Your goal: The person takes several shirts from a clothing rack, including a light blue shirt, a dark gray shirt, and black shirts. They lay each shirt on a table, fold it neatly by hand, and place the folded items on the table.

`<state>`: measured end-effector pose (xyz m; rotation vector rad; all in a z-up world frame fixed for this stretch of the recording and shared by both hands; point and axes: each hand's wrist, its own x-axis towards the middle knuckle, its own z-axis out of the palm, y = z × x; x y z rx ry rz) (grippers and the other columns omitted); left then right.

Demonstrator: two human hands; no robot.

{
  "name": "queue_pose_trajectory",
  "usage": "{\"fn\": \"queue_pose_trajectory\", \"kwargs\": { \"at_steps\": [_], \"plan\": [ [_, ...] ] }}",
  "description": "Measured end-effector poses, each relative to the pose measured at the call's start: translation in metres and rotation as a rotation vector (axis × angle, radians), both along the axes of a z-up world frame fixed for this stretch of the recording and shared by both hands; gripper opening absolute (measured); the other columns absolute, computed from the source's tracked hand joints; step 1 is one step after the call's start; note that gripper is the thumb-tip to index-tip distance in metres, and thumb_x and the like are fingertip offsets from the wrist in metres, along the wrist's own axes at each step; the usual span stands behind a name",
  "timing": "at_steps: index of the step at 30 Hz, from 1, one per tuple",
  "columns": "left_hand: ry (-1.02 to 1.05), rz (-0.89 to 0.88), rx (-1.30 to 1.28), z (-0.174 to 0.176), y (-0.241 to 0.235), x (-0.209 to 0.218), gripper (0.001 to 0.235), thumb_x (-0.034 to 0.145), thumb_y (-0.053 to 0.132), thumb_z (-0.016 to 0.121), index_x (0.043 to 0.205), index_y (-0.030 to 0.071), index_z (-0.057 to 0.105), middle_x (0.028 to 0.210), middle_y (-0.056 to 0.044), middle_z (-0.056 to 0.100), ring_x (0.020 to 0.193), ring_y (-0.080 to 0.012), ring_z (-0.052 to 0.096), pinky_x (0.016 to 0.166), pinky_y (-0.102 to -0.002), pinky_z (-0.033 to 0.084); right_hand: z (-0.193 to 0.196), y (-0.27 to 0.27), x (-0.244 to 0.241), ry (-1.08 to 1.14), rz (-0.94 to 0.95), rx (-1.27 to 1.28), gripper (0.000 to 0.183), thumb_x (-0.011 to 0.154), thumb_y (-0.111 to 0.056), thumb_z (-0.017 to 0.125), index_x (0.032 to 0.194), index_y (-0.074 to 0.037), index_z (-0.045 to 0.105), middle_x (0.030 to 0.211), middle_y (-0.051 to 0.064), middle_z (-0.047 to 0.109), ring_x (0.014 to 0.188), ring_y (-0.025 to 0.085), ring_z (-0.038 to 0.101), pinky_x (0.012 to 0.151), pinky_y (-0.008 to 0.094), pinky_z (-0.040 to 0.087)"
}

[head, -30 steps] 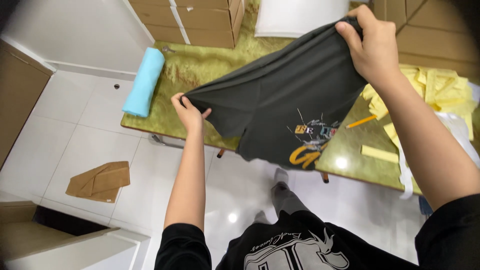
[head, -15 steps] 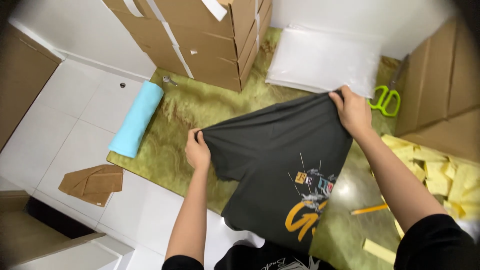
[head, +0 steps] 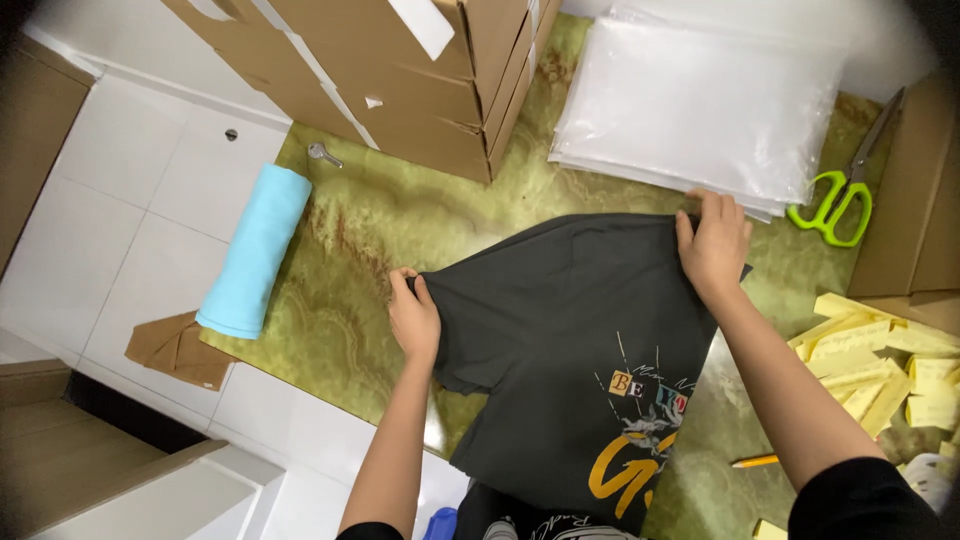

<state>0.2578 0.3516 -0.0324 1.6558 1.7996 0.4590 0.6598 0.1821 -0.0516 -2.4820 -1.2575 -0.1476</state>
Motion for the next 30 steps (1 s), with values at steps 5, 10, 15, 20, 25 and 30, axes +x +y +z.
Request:
{"fn": "queue_pose_trajectory", "kwargs": {
  "at_steps": [5, 10, 15, 20, 25, 30],
  "plan": [
    [-0.215, -0.054, -0.060, 0.005, -0.007, -0.024, 0.016, 0.112, 0.030, 0.057, 0.122, 0.018, 0.057, 0.129, -0.030, 0.069, 0.123, -0.0546, 0.064, 0.095, -0.062, 0.056, 0.001, 0.017, -0.068, -0.016, 0.363, 0.144, 0.016, 0.100, -0.014, 0.075, 0.114, -0.021, 0.077, 0.116, 0.002, 0.071, 0.115, 0.026, 0.067, 0.095, 0.039, 0.049],
    [-0.109, -0.269, 0.020, -0.005, -0.018, -0.048, 0.023, 0.099, 0.024, 0.075, 0.121, 0.019, 0.068, 0.123, -0.020, 0.068, 0.120, -0.0489, 0.067, 0.097, -0.057, 0.058, 0.003, 0.037, -0.116, 0.098, 0.504, -0.097, 0.042, 0.105, -0.034, 0.064, 0.144, -0.019, 0.068, 0.155, 0.002, 0.062, 0.150, 0.025, 0.050, 0.118, 0.047, 0.038],
    [0.036, -0.389, -0.098, 0.010, -0.024, -0.048, 0.073, 0.087, 0.011, 0.085, 0.148, 0.015, 0.045, 0.146, -0.020, 0.049, 0.128, -0.0545, 0.060, 0.100, -0.068, 0.056, 0.011, 0.053, -0.127, 0.232, 0.377, -0.354, 0.057, 0.110, -0.032, 0.056, 0.165, -0.020, 0.045, 0.172, 0.004, 0.035, 0.162, 0.031, 0.025, 0.126, 0.068, 0.018],
    [-0.060, -0.406, -0.147, 0.023, -0.021, -0.049, 0.080, 0.092, 0.001, 0.077, 0.160, 0.010, 0.037, 0.152, -0.023, 0.043, 0.138, -0.0541, 0.053, 0.102, -0.064, 0.056, 0.037, 0.039, -0.160, 0.264, 0.359, -0.394, 0.075, 0.104, -0.054, 0.058, 0.167, -0.018, 0.039, 0.178, 0.009, 0.024, 0.164, 0.036, 0.016, 0.125, 0.072, 0.014],
    [-0.160, -0.431, -0.165, 0.036, -0.027, -0.050, 0.086, 0.093, -0.007, 0.069, 0.167, 0.008, 0.028, 0.158, -0.030, 0.035, 0.145, -0.0595, 0.041, 0.107, -0.069, 0.051, 0.026, 0.027, -0.172, 0.297, 0.381, -0.534, 0.108, 0.089, -0.069, 0.068, 0.173, -0.021, 0.021, 0.183, 0.005, 0.007, 0.166, 0.035, 0.003, 0.122, 0.078, 0.001],
    [-0.184, -0.547, -0.053, 0.075, -0.036, -0.045, 0.094, 0.093, -0.011, 0.059, 0.172, 0.017, 0.018, 0.162, -0.029, 0.032, 0.136, -0.0605, 0.050, 0.094, -0.062, 0.061, 0.032, 0.040, -0.184, 0.364, 0.305, -0.377, 0.081, 0.097, -0.060, 0.068, 0.159, -0.009, 0.051, 0.177, 0.014, 0.028, 0.165, 0.034, 0.017, 0.126, 0.071, 0.017]
  ]
}}
